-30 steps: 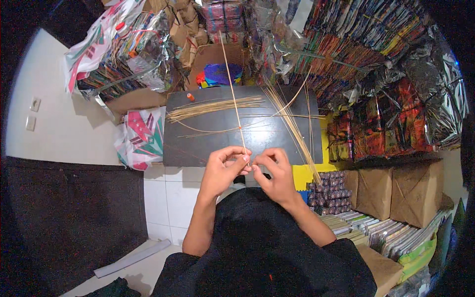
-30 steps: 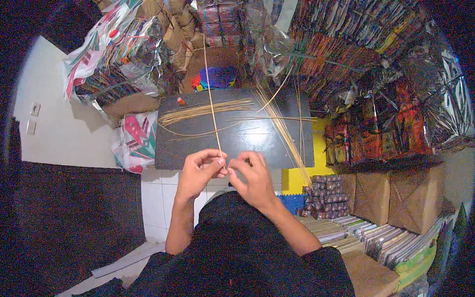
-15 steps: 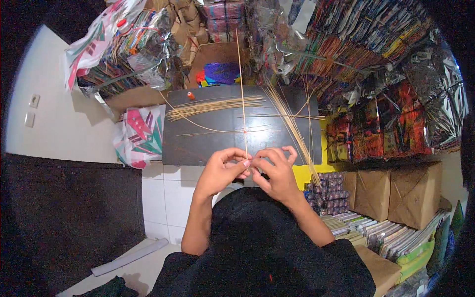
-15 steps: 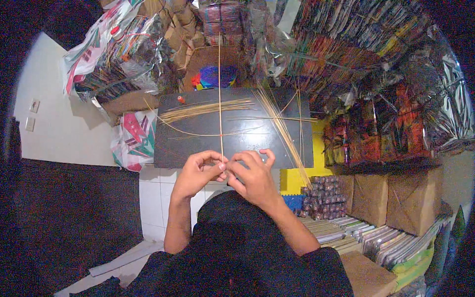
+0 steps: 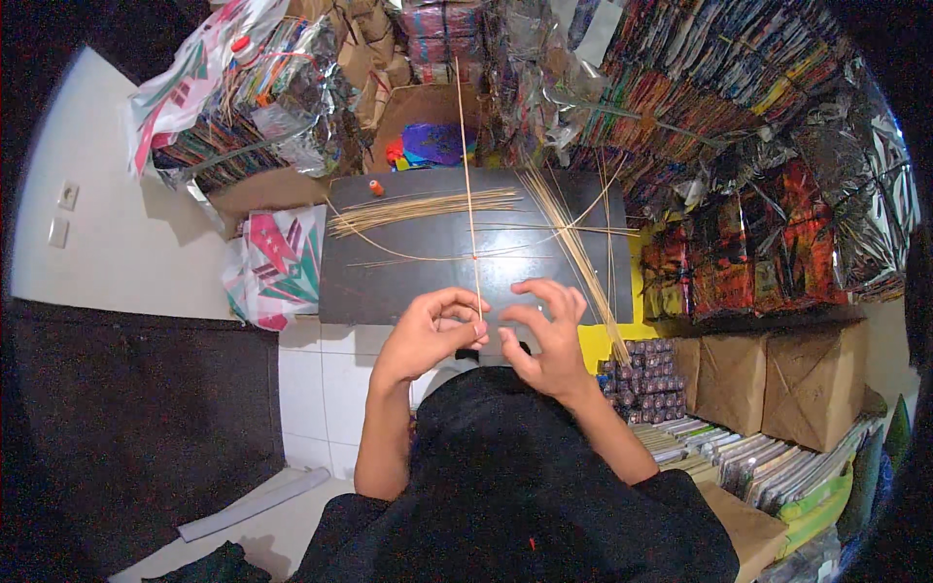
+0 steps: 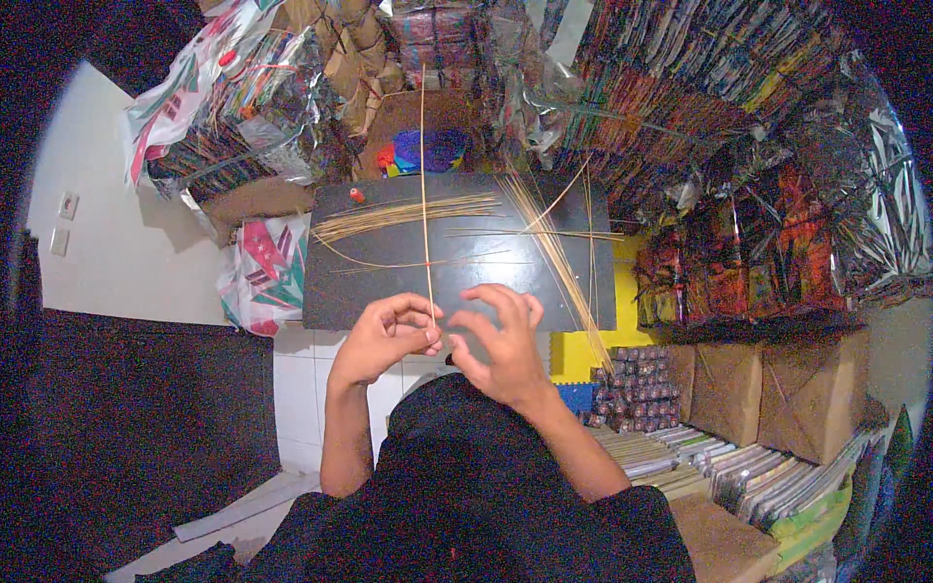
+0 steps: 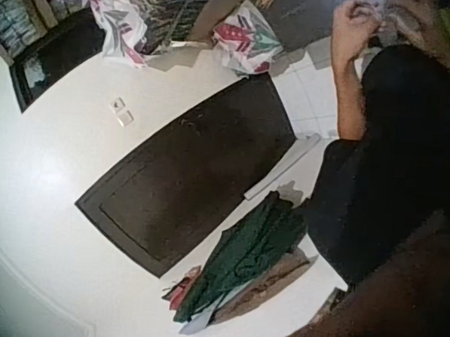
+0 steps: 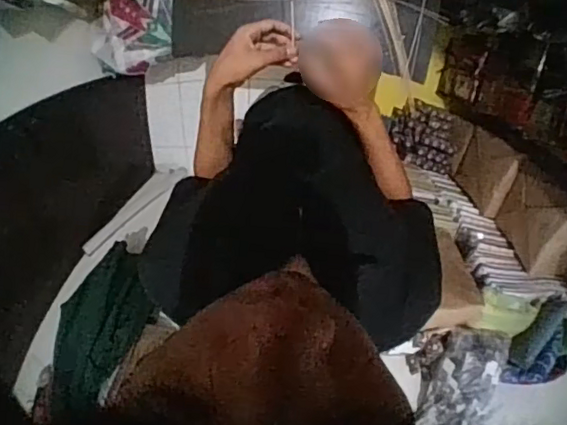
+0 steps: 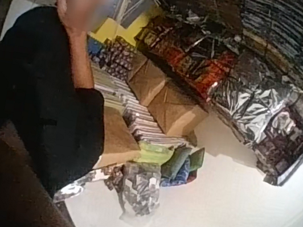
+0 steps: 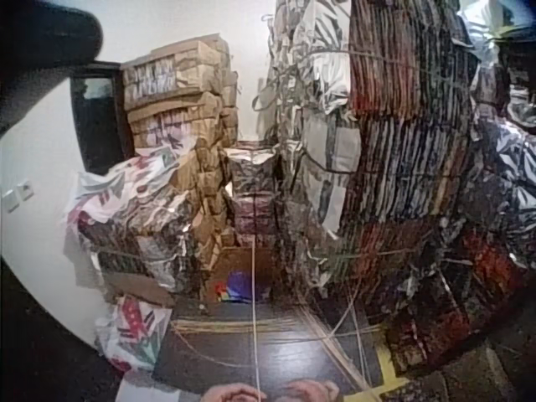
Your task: The person sits on the floor at a low table and assembles thin bamboo sticks into cross-shaped frames. They align the sticks, tie them together at the intersection with a small piece of string, and then bend the sticks to form a curved structure. The person repeats this process with multiple sets of sticks throughout the video.
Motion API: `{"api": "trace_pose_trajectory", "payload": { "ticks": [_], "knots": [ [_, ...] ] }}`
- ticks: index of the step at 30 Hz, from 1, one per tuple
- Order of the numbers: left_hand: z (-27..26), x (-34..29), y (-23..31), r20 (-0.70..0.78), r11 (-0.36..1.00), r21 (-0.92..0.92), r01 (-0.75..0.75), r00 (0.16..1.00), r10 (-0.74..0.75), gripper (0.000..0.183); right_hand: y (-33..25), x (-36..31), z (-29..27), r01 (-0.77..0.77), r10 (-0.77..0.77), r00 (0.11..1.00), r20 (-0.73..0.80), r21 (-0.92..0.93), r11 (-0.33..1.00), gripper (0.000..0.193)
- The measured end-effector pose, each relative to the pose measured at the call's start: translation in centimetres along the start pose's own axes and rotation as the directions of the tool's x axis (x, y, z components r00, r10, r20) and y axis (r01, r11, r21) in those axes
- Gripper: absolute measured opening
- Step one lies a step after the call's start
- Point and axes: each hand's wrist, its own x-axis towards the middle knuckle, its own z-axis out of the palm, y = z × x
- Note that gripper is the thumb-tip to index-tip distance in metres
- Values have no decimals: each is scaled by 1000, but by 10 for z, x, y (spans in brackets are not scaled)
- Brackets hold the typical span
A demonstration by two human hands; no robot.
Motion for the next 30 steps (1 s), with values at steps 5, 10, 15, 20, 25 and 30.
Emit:
{"api": "trace_pose_trajectory", "payload": {
  "ticks": [5,10,15,20,25,30],
  "knots": [
    [-1,1,1,-22,1000,-22,-3,1000,3,25,4,-6,2,-155,161,985,-56,91,984,20],
    [-2,3,1,-19,1000,-5,-16,1000,16,26,8,-9,14,-285,283,958,52,310,907,13],
    [-3,5,-3,-9,999,-28,-30,1000,29,26,10,-7,16,-303,288,953,95,359,883,14],
    [-1,7,-3,-3,998,-31,-46,999,46,26,11,-8,21,-348,323,937,130,387,854,12],
    [0,7,0,-26,999,-16,27,999,-28,25,14,-9,26,-383,355,923,150,455,804,13],
    [-4,8,-5,-30,1000,6,10,1000,-10,24,15,-11,25,-353,328,936,132,352,867,15]
  ]
}}
